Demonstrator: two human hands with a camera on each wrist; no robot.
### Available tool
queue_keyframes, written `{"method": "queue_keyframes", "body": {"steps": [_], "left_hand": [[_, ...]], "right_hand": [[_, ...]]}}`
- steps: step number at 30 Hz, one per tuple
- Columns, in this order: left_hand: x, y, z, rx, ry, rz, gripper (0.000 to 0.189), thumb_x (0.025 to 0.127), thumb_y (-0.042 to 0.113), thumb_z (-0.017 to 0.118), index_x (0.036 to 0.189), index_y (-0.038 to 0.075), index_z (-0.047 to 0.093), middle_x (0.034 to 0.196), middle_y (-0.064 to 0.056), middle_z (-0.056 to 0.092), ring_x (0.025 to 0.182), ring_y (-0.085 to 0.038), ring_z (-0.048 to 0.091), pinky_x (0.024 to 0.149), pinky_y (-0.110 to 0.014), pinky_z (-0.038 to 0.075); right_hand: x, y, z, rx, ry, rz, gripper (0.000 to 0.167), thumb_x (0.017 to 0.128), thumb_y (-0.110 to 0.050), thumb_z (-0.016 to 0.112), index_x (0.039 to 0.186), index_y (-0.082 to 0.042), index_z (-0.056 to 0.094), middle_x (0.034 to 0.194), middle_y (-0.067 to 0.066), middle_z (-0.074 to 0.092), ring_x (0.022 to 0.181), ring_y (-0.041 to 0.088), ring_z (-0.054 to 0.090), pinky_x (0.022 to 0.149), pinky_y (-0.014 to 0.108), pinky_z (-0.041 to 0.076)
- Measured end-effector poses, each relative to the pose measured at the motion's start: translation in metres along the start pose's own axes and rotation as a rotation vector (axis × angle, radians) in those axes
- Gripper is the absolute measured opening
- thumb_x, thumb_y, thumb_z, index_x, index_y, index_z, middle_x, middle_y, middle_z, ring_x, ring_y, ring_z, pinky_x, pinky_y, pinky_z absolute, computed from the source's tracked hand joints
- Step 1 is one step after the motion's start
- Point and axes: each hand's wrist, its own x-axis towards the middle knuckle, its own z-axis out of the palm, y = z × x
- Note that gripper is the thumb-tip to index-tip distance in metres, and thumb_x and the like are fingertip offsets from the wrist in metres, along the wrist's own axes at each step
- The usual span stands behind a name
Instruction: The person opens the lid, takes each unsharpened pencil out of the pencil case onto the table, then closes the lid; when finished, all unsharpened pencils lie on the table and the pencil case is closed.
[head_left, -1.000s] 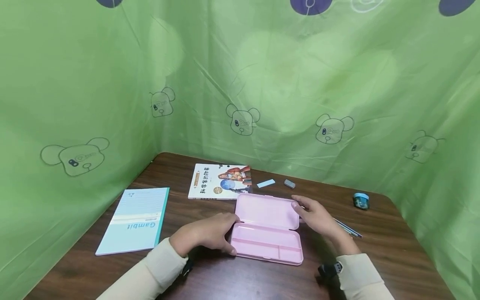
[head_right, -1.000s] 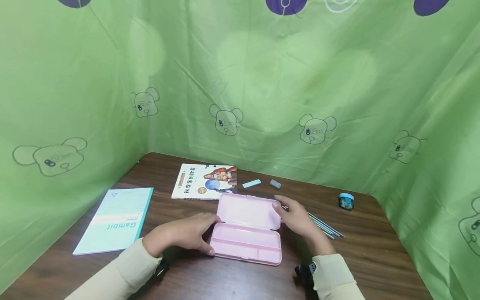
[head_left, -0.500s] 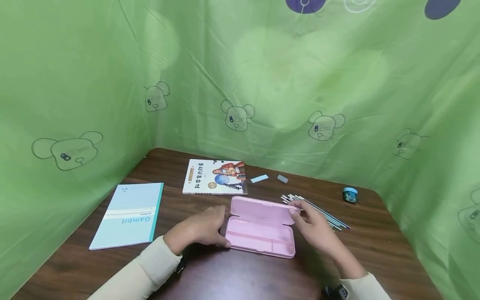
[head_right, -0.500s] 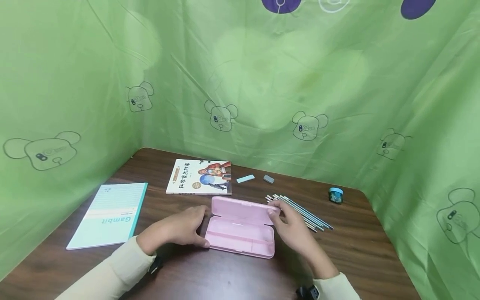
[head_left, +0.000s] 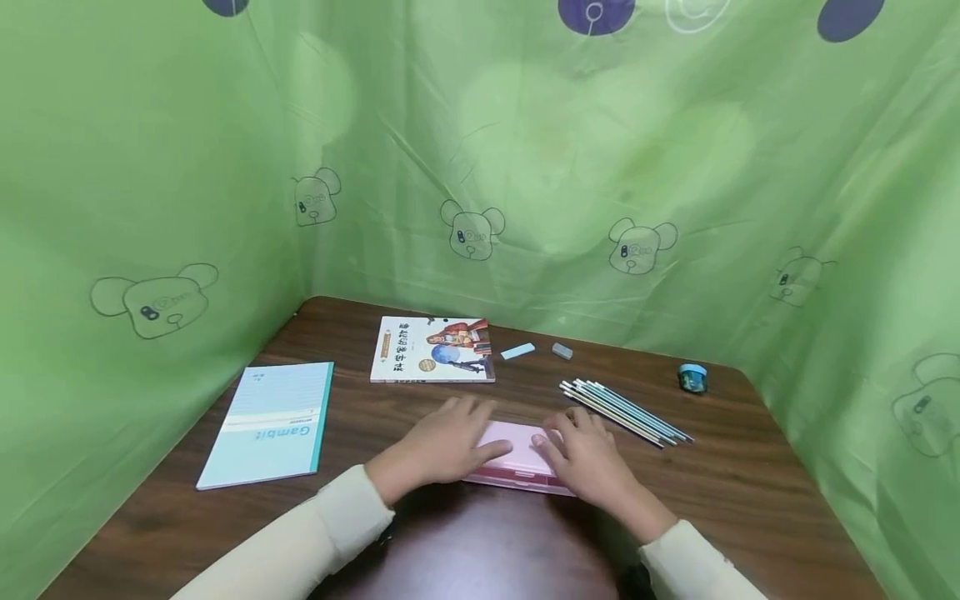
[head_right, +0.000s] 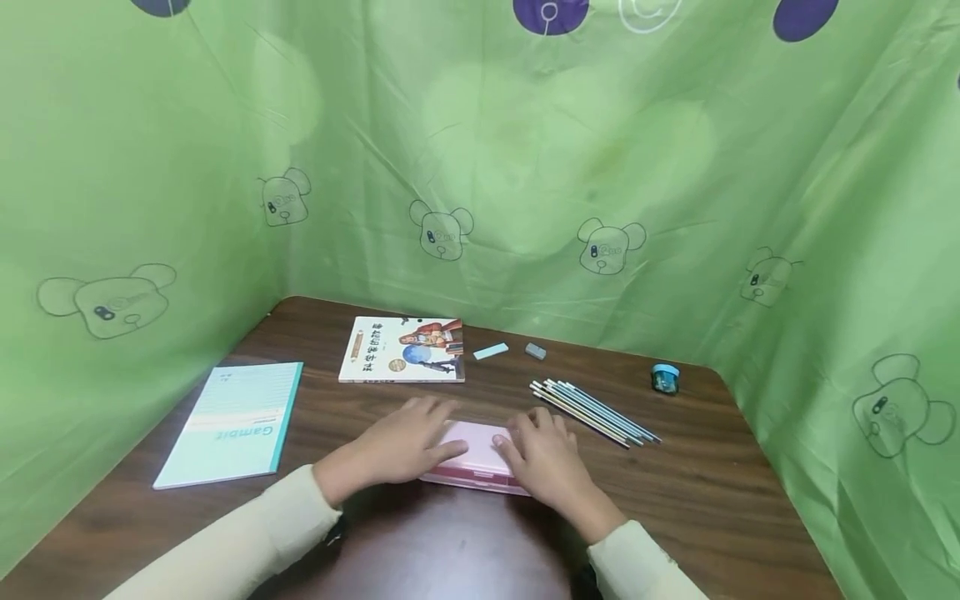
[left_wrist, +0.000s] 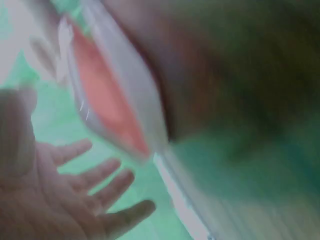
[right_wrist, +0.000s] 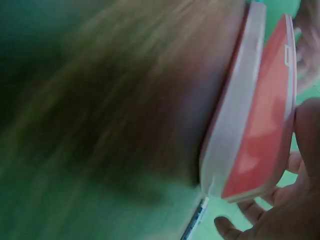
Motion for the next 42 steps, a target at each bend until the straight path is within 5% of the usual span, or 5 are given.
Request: {"method": "queue_keyframes", "body": {"steps": [9,21,42], "left_hand": [[0.031,0.023,0.027,0.08,-0.056,-0.116,0.084,0.113,0.077,0.026,0.174,0.022,0.04,0.177,-0.019,0.043,0.165,-0.045,0.039,0.127,-0.07,0.041],[0.03,0.024,0.032,0.091,-0.149,-0.157,0.086,0.11,0.081,0.018,0.18,0.031,0.018,0.187,-0.012,0.023,0.175,-0.04,0.015,0.134,-0.076,0.023],[0.017,0.032,0.025,0.161,-0.226,-0.181,0.083,0.112,0.077,0.02,0.181,0.031,0.017,0.187,-0.014,0.022,0.175,-0.041,0.014,0.134,-0.076,0.021]], "right_hand": [[0.014,0.002,0.009,-0.084,-0.149,0.022,0.072,0.114,-0.066,0.044,0.163,-0.014,0.055,0.171,0.032,0.044,0.159,0.063,0.034,0.118,0.09,0.032],[0.015,-0.001,0.009,-0.069,-0.259,0.06,0.075,0.117,-0.063,0.037,0.173,-0.013,0.04,0.179,0.031,0.03,0.164,0.064,0.023,0.122,0.091,0.021],[0.009,-0.011,0.014,-0.084,-0.336,0.067,0.076,0.118,-0.064,0.029,0.179,-0.018,0.024,0.182,0.029,0.023,0.165,0.063,0.021,0.123,0.09,0.021]]}}
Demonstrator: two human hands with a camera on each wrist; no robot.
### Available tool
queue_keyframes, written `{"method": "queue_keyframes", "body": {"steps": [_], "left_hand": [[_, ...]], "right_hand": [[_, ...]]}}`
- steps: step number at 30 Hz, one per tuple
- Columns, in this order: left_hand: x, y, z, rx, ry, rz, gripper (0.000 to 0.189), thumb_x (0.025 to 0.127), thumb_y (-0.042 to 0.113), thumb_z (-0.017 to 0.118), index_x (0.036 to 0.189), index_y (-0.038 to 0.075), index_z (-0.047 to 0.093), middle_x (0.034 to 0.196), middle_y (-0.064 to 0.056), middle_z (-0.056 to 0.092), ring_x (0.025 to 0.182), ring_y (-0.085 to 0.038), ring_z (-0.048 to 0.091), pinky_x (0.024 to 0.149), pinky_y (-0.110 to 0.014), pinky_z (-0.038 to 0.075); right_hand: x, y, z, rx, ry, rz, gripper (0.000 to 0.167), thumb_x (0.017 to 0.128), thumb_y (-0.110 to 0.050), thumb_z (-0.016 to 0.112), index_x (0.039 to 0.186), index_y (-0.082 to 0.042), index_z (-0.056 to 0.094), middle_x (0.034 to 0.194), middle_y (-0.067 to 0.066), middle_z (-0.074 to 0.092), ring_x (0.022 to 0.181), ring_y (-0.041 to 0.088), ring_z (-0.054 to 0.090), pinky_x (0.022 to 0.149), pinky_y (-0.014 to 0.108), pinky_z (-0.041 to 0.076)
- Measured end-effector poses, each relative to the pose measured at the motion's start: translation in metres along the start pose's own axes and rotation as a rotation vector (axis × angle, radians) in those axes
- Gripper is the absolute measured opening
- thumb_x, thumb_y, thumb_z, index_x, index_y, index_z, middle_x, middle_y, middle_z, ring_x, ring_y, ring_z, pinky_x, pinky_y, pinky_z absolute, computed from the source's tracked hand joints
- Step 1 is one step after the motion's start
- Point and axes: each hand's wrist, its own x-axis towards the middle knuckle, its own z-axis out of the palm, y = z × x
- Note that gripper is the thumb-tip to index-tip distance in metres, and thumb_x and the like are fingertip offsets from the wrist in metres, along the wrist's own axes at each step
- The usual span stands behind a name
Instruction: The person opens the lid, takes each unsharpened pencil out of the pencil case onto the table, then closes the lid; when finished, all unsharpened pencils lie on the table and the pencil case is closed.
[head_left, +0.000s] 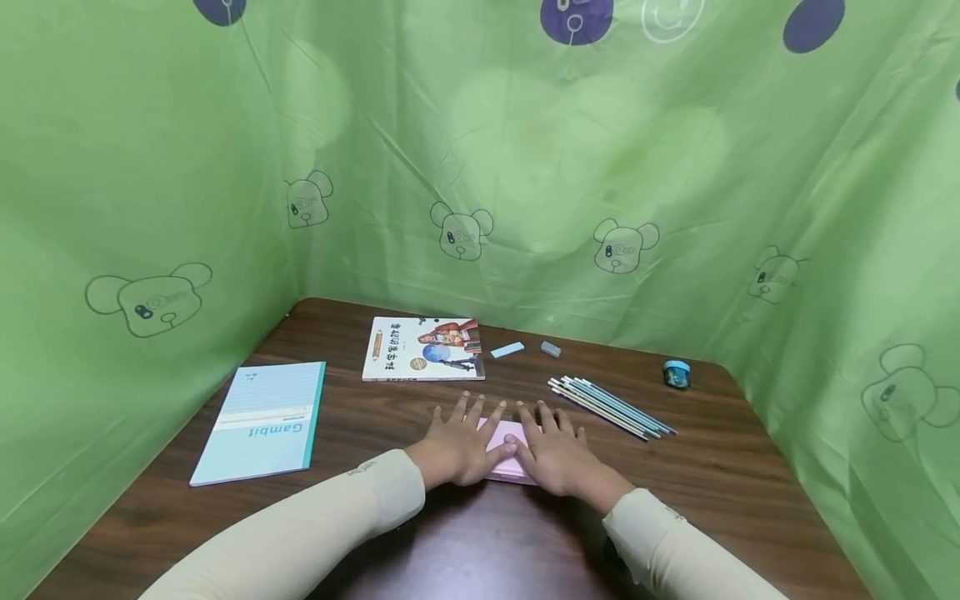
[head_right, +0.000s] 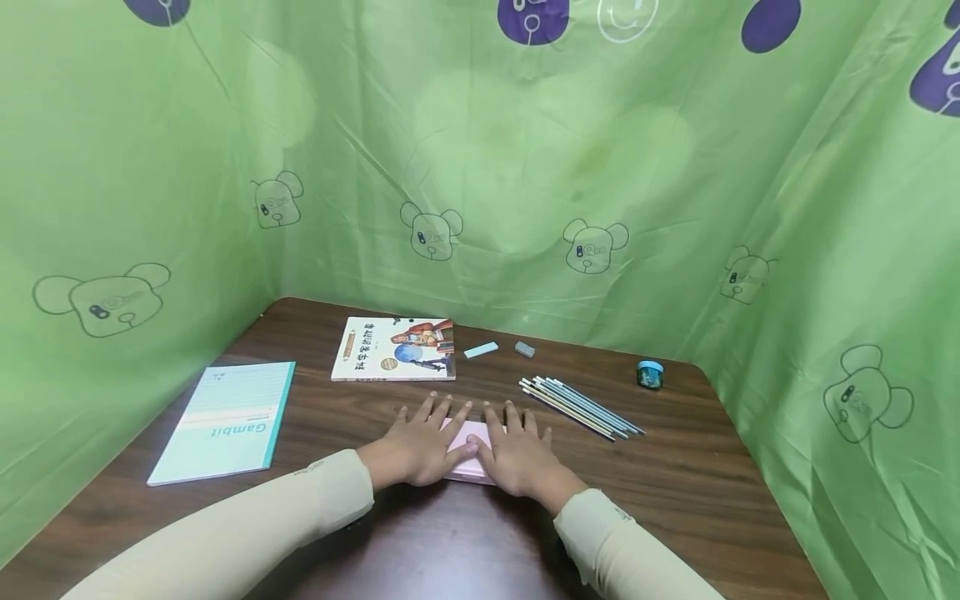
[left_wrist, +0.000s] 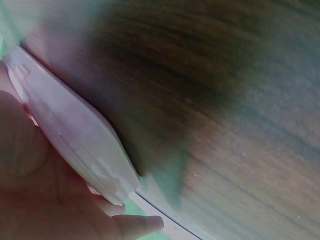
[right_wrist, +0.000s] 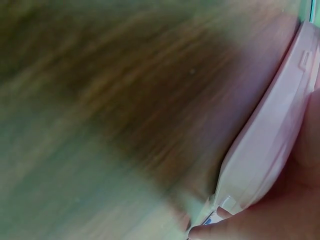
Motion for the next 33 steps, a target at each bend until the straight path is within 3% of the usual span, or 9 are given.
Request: {"method": "queue_keyframes", "body": {"steps": [16,22,33], "left_hand": [[0.0023,-0.0049,0.0027,-0.037,0.005,0.029,0.091,0.108,0.084,0.025,0.181,0.03,0.016,0.186,-0.017,0.024,0.174,-0.045,0.012,0.136,-0.071,0.024],[0.0024,-0.0052,0.0018,-0.051,0.003,0.059,0.094,0.108,0.084,0.031,0.181,0.026,0.017,0.184,-0.021,0.025,0.173,-0.048,0.012,0.138,-0.065,0.025],[0.0009,-0.0061,0.0006,-0.047,-0.003,0.077,0.1,0.105,0.087,0.035,0.18,0.023,0.02,0.183,-0.023,0.026,0.172,-0.051,0.015,0.137,-0.066,0.026]], "right_hand": [[0.0021,-0.0006,0.0046,-0.022,0.014,0.008,0.078,0.117,-0.066,0.031,0.178,-0.018,0.027,0.181,0.028,0.028,0.164,0.062,0.026,0.122,0.09,0.025],[0.0029,0.0002,0.0042,-0.02,0.018,0.014,0.077,0.117,-0.065,0.033,0.178,-0.018,0.028,0.181,0.029,0.028,0.164,0.062,0.026,0.123,0.09,0.022],[0.0009,-0.002,0.0035,-0.013,0.0,0.016,0.083,0.115,-0.071,0.028,0.178,-0.016,0.03,0.182,0.028,0.027,0.166,0.061,0.023,0.125,0.089,0.018]]}}
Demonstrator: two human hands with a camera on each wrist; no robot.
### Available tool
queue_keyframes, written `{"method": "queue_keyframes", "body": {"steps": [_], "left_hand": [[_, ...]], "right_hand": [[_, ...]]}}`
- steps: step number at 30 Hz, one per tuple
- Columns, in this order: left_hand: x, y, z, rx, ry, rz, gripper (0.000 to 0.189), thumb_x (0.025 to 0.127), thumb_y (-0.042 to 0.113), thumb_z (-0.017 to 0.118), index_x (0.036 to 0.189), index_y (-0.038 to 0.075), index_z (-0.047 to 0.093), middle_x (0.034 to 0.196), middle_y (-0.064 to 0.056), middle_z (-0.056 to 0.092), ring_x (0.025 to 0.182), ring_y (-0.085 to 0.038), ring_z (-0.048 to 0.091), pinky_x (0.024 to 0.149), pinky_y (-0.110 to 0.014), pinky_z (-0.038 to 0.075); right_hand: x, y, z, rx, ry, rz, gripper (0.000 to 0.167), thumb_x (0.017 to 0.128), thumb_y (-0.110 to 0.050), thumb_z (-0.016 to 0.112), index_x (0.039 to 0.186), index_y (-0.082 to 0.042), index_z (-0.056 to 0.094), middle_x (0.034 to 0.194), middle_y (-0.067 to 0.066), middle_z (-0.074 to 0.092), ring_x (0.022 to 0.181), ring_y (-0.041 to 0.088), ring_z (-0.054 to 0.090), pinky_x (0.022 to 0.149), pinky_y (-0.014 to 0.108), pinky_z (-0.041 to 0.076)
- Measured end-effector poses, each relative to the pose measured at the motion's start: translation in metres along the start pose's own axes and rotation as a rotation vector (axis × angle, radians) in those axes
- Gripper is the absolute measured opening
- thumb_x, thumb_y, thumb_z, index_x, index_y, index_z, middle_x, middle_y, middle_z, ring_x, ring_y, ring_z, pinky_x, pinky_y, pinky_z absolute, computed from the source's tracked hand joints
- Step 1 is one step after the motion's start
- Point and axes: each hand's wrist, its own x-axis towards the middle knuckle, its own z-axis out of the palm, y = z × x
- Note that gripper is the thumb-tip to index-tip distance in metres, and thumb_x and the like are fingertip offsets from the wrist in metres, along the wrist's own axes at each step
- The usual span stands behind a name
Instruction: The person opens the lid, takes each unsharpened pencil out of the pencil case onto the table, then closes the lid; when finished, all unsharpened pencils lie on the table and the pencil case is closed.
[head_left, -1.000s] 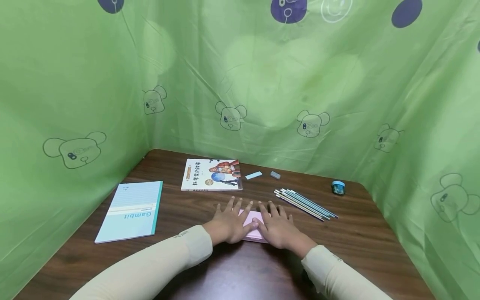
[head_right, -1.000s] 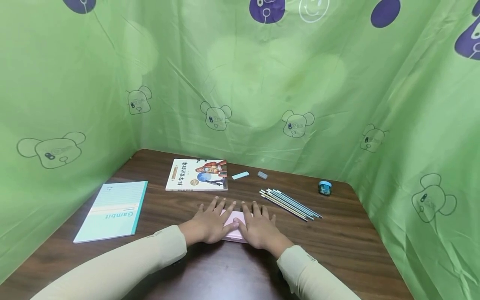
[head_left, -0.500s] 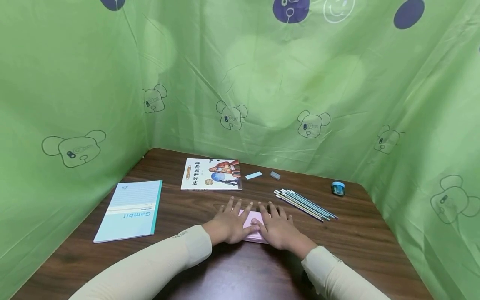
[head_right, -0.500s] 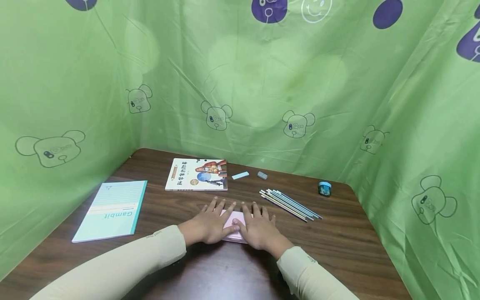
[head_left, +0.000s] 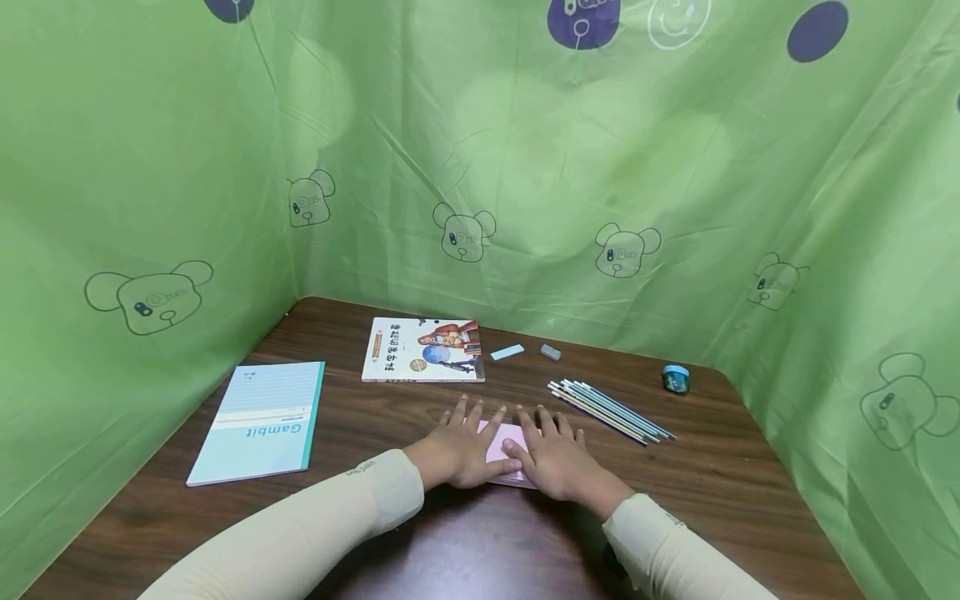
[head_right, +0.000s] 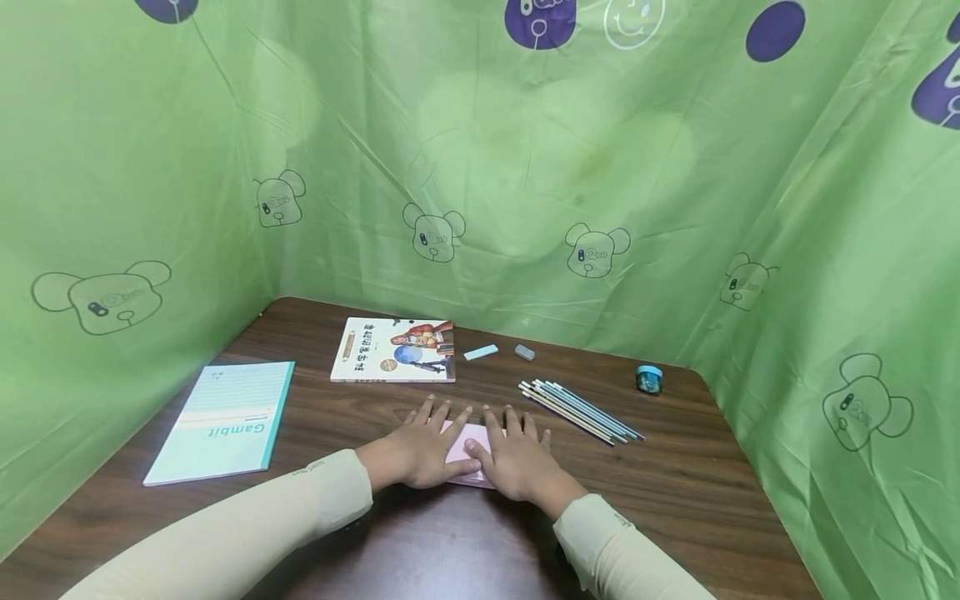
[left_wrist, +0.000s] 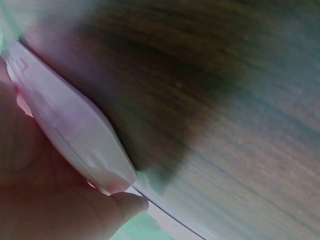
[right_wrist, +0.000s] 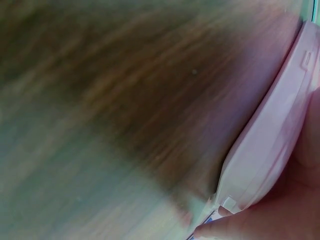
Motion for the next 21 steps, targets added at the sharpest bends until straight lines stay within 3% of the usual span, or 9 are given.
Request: {"method": "queue_keyframes", "body": {"steps": [21], "left_hand": [[-0.0016,0.0016,-0.0009,0.011,-0.001,-0.01,0.101,0.104,0.089,0.035,0.18,0.024,0.021,0.184,-0.022,0.027,0.172,-0.05,0.015,0.137,-0.067,0.025]], "right_hand": [[-0.0012,-0.0017,-0.0022,0.004,-0.009,0.01,0.081,0.116,-0.069,0.03,0.177,-0.015,0.031,0.181,0.028,0.028,0.166,0.062,0.022,0.126,0.088,0.018]]}}
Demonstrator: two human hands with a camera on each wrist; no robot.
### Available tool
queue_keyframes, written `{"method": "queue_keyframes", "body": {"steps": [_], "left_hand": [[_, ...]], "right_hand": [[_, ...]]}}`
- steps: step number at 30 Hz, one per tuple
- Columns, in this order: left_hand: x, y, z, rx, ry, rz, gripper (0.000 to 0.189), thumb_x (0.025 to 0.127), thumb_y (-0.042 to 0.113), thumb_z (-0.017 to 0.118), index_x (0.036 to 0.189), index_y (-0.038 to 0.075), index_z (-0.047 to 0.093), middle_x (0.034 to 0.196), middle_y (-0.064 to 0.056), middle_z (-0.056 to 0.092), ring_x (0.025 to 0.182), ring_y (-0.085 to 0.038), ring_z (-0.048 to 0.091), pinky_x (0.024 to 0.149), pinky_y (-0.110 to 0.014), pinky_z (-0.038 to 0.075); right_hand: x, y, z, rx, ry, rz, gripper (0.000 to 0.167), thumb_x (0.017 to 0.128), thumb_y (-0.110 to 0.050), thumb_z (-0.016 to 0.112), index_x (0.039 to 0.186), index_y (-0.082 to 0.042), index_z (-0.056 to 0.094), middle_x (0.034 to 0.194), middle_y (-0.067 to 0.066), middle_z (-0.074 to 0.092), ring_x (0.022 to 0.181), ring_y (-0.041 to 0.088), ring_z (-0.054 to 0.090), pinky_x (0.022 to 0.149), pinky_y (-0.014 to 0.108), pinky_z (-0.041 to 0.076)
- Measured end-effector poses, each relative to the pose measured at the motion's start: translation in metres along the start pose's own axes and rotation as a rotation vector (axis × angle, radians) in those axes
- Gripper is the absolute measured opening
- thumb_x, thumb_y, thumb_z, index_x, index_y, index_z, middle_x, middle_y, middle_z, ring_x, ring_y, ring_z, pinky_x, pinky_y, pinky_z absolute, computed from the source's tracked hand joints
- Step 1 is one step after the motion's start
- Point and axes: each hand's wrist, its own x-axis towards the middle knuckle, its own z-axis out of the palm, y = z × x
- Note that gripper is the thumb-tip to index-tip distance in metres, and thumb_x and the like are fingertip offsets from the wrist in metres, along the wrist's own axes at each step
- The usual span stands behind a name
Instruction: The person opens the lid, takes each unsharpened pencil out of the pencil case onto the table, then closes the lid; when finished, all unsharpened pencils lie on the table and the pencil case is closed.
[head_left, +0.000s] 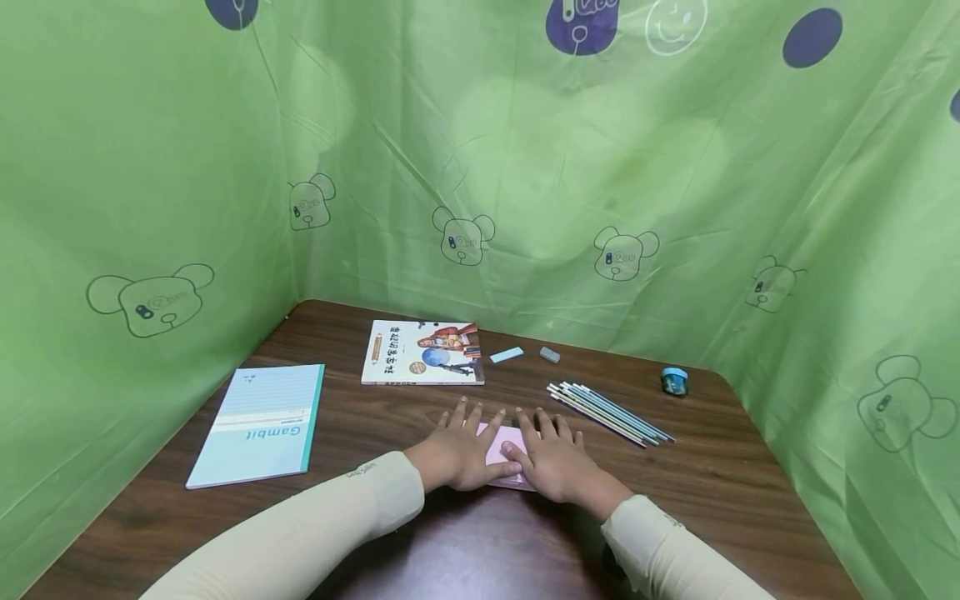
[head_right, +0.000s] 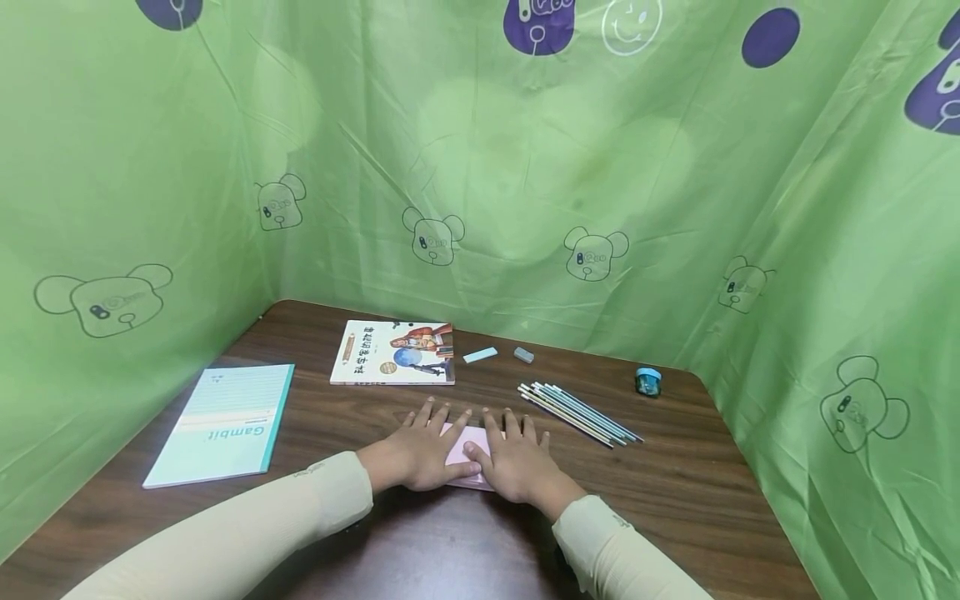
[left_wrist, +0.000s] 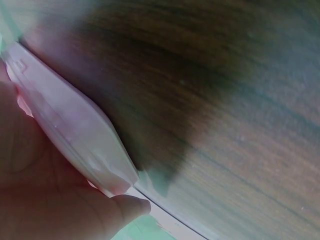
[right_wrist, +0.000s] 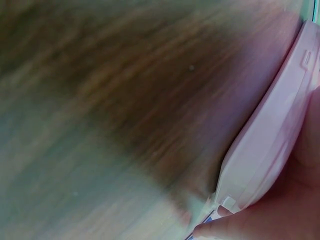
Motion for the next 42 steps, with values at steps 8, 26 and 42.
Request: {"method": "queue_keyframes", "body": {"steps": [8,26,42], "left_hand": [[0.0007,0.0008,0.0003,-0.003,-0.005,-0.005,0.099,0.105,0.087,0.036,0.18,0.024,0.022,0.184,-0.023,0.026,0.172,-0.051,0.014,0.137,-0.069,0.023],[-0.0031,0.0043,-0.003,0.003,-0.004,-0.021,0.101,0.103,0.089,0.038,0.179,0.024,0.027,0.183,-0.021,0.028,0.173,-0.049,0.016,0.136,-0.069,0.024],[0.0003,0.0027,0.0007,0.008,-0.002,-0.022,0.104,0.101,0.092,0.038,0.179,0.024,0.027,0.183,-0.021,0.029,0.172,-0.05,0.017,0.136,-0.07,0.025]], "right_hand": [[-0.0003,-0.0001,0.0003,0.004,0.0,0.0,0.081,0.116,-0.069,0.031,0.177,-0.016,0.031,0.181,0.028,0.027,0.166,0.061,0.022,0.126,0.088,0.018],[-0.0026,-0.0015,-0.0013,0.006,-0.006,0.001,0.084,0.114,-0.073,0.028,0.176,-0.017,0.034,0.181,0.028,0.029,0.166,0.061,0.023,0.126,0.088,0.019],[-0.0015,0.0005,0.0011,0.009,0.001,-0.004,0.085,0.114,-0.074,0.027,0.176,-0.017,0.034,0.18,0.028,0.03,0.165,0.062,0.023,0.125,0.089,0.018]]}}
